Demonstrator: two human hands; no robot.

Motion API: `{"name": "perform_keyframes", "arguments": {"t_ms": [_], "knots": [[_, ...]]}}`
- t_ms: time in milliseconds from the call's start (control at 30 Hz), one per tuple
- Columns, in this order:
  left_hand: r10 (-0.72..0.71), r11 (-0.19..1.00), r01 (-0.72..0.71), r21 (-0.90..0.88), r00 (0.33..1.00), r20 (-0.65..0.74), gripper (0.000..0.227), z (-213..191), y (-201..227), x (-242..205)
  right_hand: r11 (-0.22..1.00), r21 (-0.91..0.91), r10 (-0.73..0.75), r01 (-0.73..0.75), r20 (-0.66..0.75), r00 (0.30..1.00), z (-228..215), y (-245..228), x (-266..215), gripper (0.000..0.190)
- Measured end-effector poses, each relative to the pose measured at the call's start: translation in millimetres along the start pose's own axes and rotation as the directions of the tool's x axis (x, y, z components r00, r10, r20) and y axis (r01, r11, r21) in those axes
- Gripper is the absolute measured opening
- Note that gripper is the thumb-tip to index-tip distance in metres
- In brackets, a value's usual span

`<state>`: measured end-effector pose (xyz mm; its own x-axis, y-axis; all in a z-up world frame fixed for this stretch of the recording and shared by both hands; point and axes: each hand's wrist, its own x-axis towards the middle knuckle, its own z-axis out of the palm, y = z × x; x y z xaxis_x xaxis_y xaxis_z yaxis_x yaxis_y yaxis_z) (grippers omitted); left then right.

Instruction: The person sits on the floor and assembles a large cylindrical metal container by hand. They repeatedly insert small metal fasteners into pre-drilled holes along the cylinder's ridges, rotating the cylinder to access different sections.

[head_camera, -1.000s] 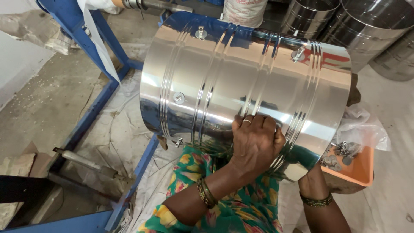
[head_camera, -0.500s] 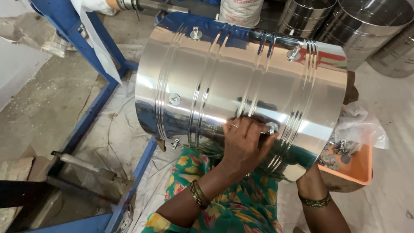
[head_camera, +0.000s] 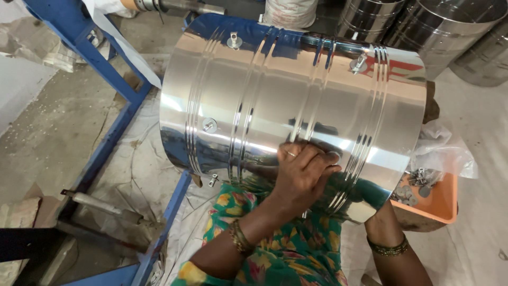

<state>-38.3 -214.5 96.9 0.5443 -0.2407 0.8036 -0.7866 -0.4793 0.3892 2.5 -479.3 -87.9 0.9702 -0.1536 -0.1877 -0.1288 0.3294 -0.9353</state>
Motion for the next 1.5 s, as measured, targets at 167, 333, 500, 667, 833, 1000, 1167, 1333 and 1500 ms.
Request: {"name": "perform_keyframes", "arguments": {"t_ms": [167, 333, 500, 667, 833, 1000, 1167, 1333, 1500], "knots": [[0.242, 0.970, -0.231, -0.077, 0.890, 0.386, 0.017, -20.1, -29.9, 34.6, 1.000, -0.008, 0.010, -0.010, -0.004, 1.000, -3.4, -0.8, 4.1, 0.004], [0.353, 0.936, -0.292, -0.199, 0.742, 0.570, 0.015, -15.6, -52.3, 58.9, 1.000, 0.002, 0.021, -0.021, -0.006, 1.000, -3.7, -2.0, 9.2, 0.004], [0.288, 0.957, -0.284, -0.051, 0.928, 0.238, 0.020, -10.5, -40.3, 34.2, 0.999, 0.020, 0.029, -0.029, -0.006, 1.000, -3.7, 1.3, 8.4, 0.004], [0.000, 0.999, 0.005, 0.040, 0.993, -0.122, 0.022, 3.5, -1.4, 3.8, 0.999, 0.022, 0.044, -0.043, -0.017, 0.999, -7.7, 2.8, 5.2, 0.003], [0.067, 0.994, -0.067, -0.081, 0.998, -0.007, 0.022, -3.8, -13.6, 11.0, 0.998, 0.022, 0.058, -0.058, -0.015, 0.998, -14.2, 7.7, 1.8, 0.003], [0.291, 0.957, -0.265, -0.120, 0.893, 0.344, 0.018, -18.0, -42.6, 34.4, 0.998, 0.024, 0.063, -0.063, -0.005, 0.998, -14.7, 8.2, 9.6, 0.003], [0.367, 0.930, -0.342, -0.135, 0.835, 0.410, 0.019, -17.4, -48.0, 45.3, 0.997, 0.049, 0.064, -0.063, -0.021, 0.998, -17.5, 10.4, 8.2, 0.003], [0.220, 0.967, -0.190, -0.168, 0.959, 0.179, 0.029, -55.3, -76.5, 56.9, 0.995, 0.083, 0.054, -0.052, -0.026, 0.998, -20.2, 4.5, 19.1, 0.003], [-0.108, 0.821, 0.275, 0.500, 0.936, -0.336, 0.040, -135.5, -149.5, 32.0, 0.989, 0.147, 0.041, -0.032, -0.056, 0.998, -26.9, -3.7, 25.7, 0.004]]}}
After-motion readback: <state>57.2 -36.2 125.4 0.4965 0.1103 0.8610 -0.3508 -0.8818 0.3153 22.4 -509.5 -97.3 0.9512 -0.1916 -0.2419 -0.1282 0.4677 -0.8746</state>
